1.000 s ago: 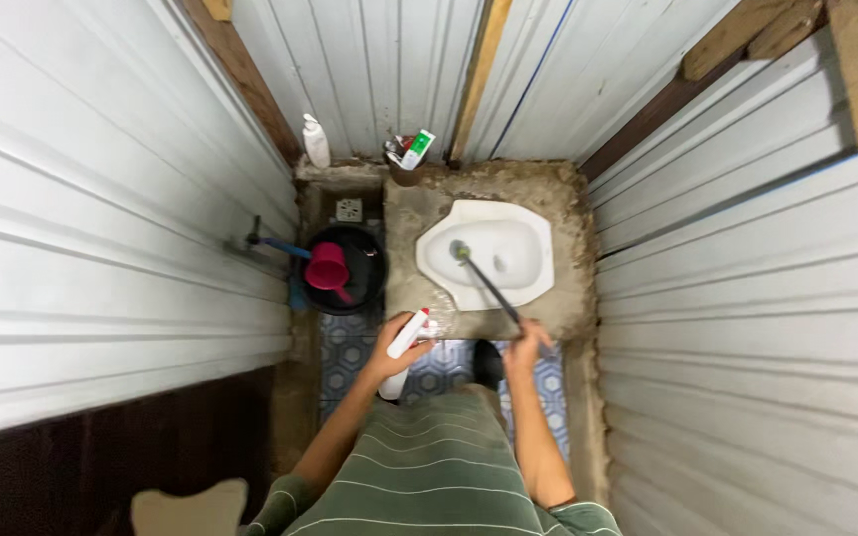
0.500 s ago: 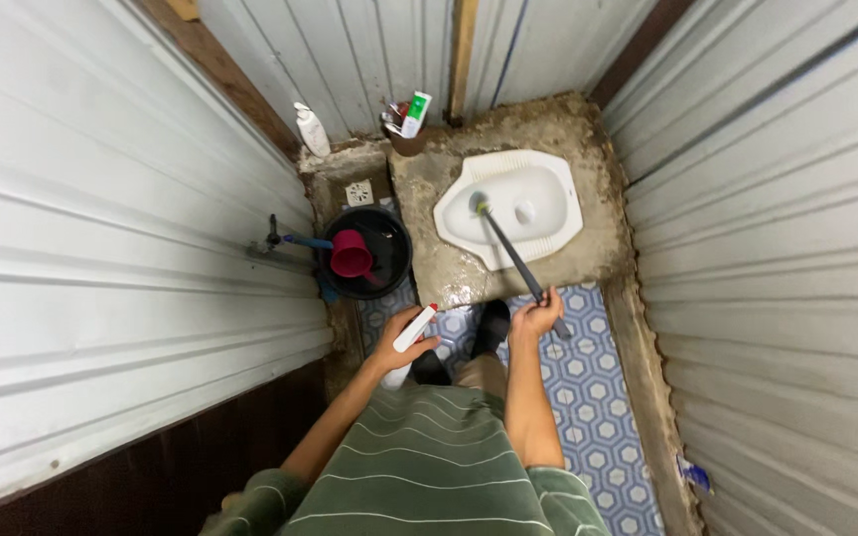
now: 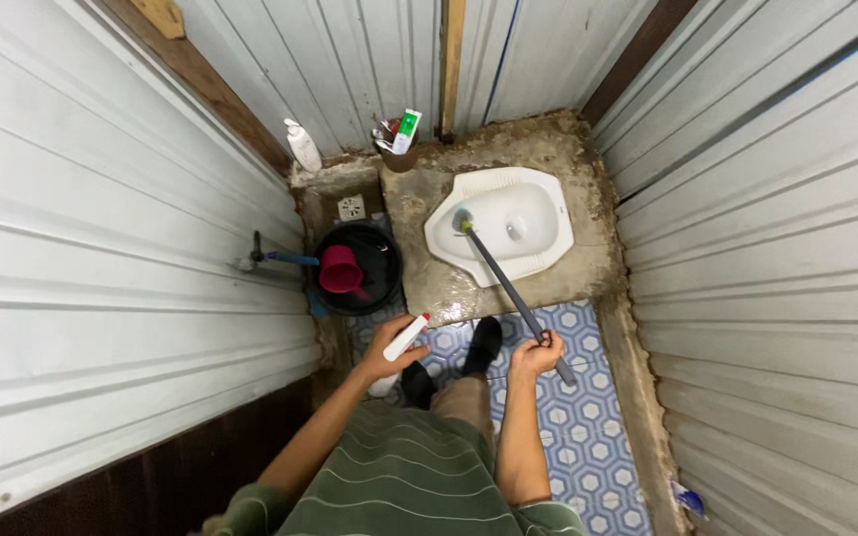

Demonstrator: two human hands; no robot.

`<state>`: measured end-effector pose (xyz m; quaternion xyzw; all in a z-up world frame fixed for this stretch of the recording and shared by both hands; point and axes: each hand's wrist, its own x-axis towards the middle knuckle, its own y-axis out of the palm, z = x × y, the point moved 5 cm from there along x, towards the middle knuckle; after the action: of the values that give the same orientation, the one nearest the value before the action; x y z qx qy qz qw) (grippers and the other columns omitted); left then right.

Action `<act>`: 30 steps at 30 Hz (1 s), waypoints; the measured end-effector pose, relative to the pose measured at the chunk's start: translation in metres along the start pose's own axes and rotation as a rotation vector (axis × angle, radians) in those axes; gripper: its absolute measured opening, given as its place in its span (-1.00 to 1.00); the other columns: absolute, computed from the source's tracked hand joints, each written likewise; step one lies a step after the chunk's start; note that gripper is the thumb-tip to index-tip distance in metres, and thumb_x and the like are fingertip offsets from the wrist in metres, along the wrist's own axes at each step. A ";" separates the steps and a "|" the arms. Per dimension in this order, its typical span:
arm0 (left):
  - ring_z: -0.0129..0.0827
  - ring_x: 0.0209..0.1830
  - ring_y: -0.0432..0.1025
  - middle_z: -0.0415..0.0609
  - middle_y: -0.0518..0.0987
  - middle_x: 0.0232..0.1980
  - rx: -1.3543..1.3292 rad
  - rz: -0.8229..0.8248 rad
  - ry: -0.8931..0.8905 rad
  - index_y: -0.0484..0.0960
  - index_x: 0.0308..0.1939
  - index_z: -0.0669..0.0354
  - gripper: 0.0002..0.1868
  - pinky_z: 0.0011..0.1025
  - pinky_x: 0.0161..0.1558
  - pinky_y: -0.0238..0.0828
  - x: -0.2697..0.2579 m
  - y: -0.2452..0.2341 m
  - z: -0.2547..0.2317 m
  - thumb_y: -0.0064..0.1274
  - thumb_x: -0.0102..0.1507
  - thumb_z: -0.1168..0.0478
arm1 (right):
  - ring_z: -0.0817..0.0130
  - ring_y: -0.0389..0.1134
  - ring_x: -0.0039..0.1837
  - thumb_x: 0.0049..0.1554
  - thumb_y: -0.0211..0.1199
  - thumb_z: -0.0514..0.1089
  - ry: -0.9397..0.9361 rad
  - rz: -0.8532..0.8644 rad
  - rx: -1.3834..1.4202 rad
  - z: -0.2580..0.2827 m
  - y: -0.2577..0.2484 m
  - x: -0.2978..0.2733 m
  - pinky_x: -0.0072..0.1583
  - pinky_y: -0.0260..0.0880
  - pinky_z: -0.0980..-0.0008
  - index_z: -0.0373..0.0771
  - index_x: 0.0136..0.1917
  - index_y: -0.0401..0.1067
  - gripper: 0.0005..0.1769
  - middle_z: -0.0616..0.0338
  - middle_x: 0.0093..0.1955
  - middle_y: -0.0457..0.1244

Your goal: The person scrubs a white squat toilet with a long-handled brush while holding a spray bottle. The person repeatedly sprays the toilet and scrubs the interior surface throughout the clip.

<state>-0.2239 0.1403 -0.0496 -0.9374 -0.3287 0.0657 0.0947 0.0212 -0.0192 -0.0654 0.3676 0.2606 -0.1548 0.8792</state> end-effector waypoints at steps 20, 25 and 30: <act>-0.41 -0.49 0.54 -0.06 0.61 -0.38 0.123 -0.259 -0.116 0.60 -0.23 0.23 -0.55 -0.41 -0.39 0.47 0.034 0.020 0.032 0.43 -0.13 0.20 | 0.53 0.00 -0.31 0.01 0.22 -0.35 -0.169 0.445 -0.157 -0.036 0.067 0.025 -0.24 0.01 0.54 -0.12 -0.39 0.15 -0.69 0.35 -0.37 0.05; -0.42 -0.47 0.56 -0.07 0.61 -0.40 0.182 -0.258 -0.145 0.62 -0.26 0.20 -0.58 -0.42 -0.38 0.47 0.030 0.024 0.031 0.45 -0.12 0.19 | 0.51 -0.01 -0.25 0.04 0.29 -0.38 -0.541 0.820 -0.407 -0.069 0.067 -0.026 -0.13 0.02 0.45 -0.15 -0.39 0.05 -0.56 0.35 -0.35 0.00; -0.37 -0.52 0.52 -0.04 0.57 -0.51 0.137 -0.222 -0.214 0.61 -0.23 0.15 -0.52 -0.41 -0.39 0.44 0.029 0.015 0.035 0.48 -0.16 0.17 | 0.48 0.07 -0.24 0.00 0.23 -0.45 -0.410 0.734 -0.388 -0.068 0.075 -0.009 -0.11 0.15 0.41 -0.20 -0.42 0.09 -0.62 0.28 -0.35 0.06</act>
<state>-0.1984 0.1516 -0.0887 -0.8743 -0.4334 0.1762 0.1294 0.0253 0.0815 -0.0584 0.2261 -0.0416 0.1486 0.9618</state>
